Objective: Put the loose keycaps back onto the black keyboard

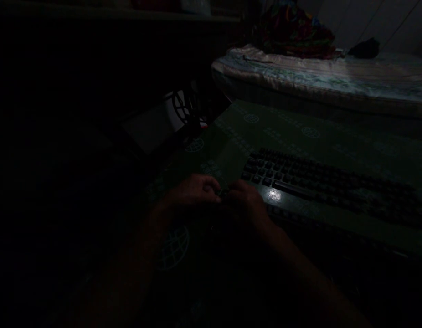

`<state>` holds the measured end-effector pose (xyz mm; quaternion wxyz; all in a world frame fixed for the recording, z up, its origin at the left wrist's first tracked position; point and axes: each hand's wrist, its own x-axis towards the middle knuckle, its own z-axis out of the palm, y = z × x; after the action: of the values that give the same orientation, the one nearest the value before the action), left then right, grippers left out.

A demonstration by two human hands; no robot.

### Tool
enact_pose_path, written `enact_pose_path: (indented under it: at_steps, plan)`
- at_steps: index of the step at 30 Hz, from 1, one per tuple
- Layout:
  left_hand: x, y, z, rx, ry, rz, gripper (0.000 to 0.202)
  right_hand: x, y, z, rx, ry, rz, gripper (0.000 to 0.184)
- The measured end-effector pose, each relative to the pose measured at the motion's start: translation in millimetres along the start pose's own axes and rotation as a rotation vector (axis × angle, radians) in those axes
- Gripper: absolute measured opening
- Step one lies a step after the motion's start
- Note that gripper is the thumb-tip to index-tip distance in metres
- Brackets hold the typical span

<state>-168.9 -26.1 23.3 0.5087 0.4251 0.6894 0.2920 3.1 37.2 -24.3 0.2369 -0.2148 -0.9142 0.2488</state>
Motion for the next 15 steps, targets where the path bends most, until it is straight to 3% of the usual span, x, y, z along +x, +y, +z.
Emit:
enact_pose_path:
  at_steps: [15]
  plan:
    - [3.1,-6.1,5.7,-0.093,-0.05,0.005,0.021,1.4,-1.3,2.4,0.015,-0.01,0.02,0.004]
